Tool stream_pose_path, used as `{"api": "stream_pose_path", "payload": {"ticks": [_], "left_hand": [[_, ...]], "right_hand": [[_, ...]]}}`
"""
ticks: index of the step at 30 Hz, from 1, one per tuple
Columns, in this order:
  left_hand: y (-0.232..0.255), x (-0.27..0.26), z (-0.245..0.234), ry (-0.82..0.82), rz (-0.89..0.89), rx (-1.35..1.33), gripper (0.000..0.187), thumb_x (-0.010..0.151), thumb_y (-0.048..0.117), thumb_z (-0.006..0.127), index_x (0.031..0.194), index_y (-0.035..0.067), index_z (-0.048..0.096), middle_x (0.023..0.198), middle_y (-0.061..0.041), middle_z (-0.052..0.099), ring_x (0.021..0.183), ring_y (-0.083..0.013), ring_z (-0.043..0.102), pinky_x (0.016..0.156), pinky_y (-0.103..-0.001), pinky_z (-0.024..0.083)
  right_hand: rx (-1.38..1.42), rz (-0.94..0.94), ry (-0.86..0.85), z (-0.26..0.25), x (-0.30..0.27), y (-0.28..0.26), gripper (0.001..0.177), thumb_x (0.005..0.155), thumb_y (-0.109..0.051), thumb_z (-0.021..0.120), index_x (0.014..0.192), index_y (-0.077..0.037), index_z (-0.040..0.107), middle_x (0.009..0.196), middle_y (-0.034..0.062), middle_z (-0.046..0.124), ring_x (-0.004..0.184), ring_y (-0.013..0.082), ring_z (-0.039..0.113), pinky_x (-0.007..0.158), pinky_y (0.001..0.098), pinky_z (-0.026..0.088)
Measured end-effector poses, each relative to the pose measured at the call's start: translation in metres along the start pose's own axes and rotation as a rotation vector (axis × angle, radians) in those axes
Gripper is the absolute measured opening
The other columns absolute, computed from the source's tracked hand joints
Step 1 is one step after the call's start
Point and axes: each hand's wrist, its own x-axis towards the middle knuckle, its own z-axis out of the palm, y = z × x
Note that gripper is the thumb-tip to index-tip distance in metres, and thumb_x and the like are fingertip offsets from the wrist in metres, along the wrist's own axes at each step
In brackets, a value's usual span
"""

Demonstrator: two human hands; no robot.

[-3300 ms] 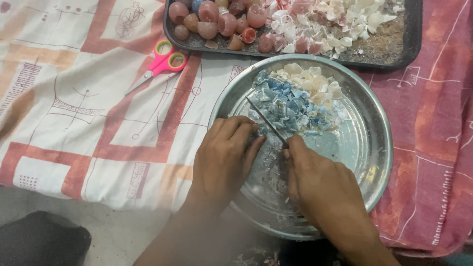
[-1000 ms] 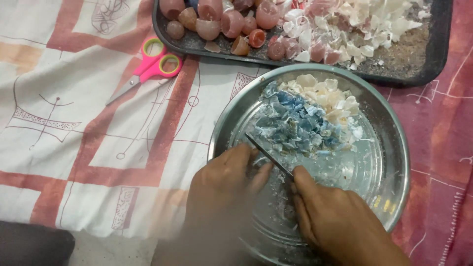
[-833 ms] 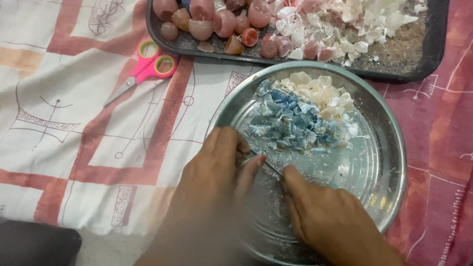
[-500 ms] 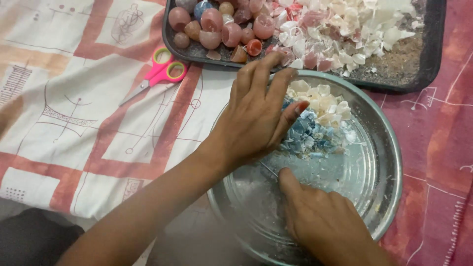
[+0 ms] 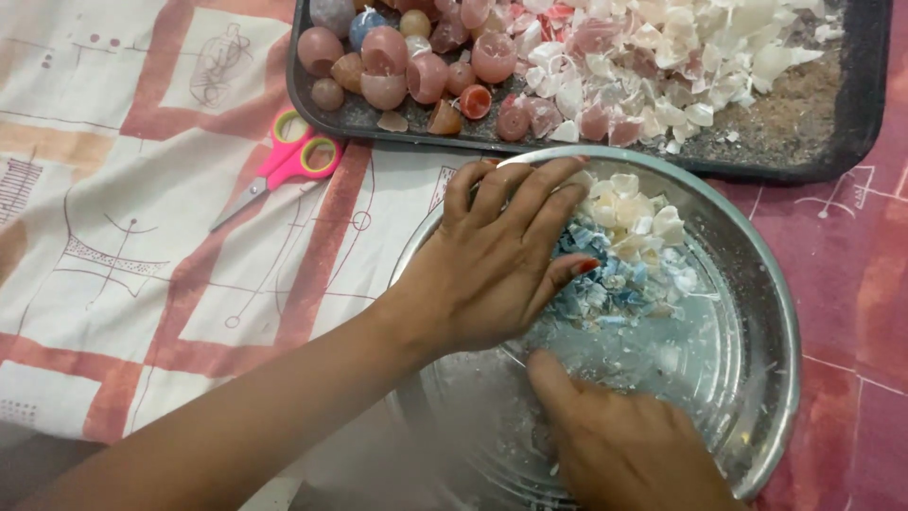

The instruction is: Scraping and preparing wax pieces for candle making using a knife on a metal tray.

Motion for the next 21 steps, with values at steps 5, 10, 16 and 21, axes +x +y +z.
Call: {"api": "stream_pose_path", "payload": {"ticks": [5, 10, 16, 21], "left_hand": [[-0.001, 0.0, 0.003, -0.033, 0.002, -0.014, 0.058, 0.11, 0.044, 0.047, 0.146, 0.0, 0.051, 0.153, -0.014, 0.048, 0.14, -0.0321, 0.041, 0.121, -0.049, 0.019], [-0.001, -0.001, -0.001, -0.03, 0.016, -0.043, 0.057, 0.109, 0.045, 0.047, 0.146, 0.002, 0.051, 0.154, -0.012, 0.048, 0.14, -0.0309, 0.042, 0.121, -0.049, 0.02], [-0.007, 0.006, -0.008, -0.03, 0.036, -0.075, 0.05, 0.109, 0.04, 0.045, 0.145, 0.005, 0.051, 0.153, -0.013, 0.049, 0.133, -0.0349, 0.042, 0.115, -0.049, 0.024], [-0.002, -0.002, -0.045, -0.002, -0.084, -0.35, 0.033, 0.106, 0.031, 0.055, 0.131, 0.01, 0.061, 0.137, -0.013, 0.059, 0.126, -0.0358, 0.047, 0.111, -0.047, 0.037]], "right_hand": [[0.069, 0.028, -0.137, -0.02, 0.006, -0.004, 0.035, 0.094, -0.015, 0.048, 0.129, -0.02, 0.044, 0.093, 0.0116, 0.074, 0.077, 0.0363, 0.075, 0.071, 0.0536, 0.059], [0.17, 0.006, -0.051, -0.041, 0.0, -0.017, 0.026, 0.095, -0.016, 0.045, 0.121, -0.016, 0.042, 0.096, 0.018, 0.073, 0.085, 0.0399, 0.074, 0.071, 0.0536, 0.059], [0.088, -0.048, 0.088, -0.056, -0.01, -0.024, 0.024, 0.1, -0.026, 0.05, 0.114, -0.009, 0.043, 0.085, 0.0165, 0.071, 0.08, 0.0376, 0.076, 0.066, 0.0499, 0.061], [0.101, -0.088, 0.105, -0.064, -0.01, -0.022, 0.025, 0.096, -0.026, 0.055, 0.112, -0.009, 0.046, 0.079, 0.0191, 0.072, 0.08, 0.042, 0.072, 0.07, 0.0545, 0.056]]}}
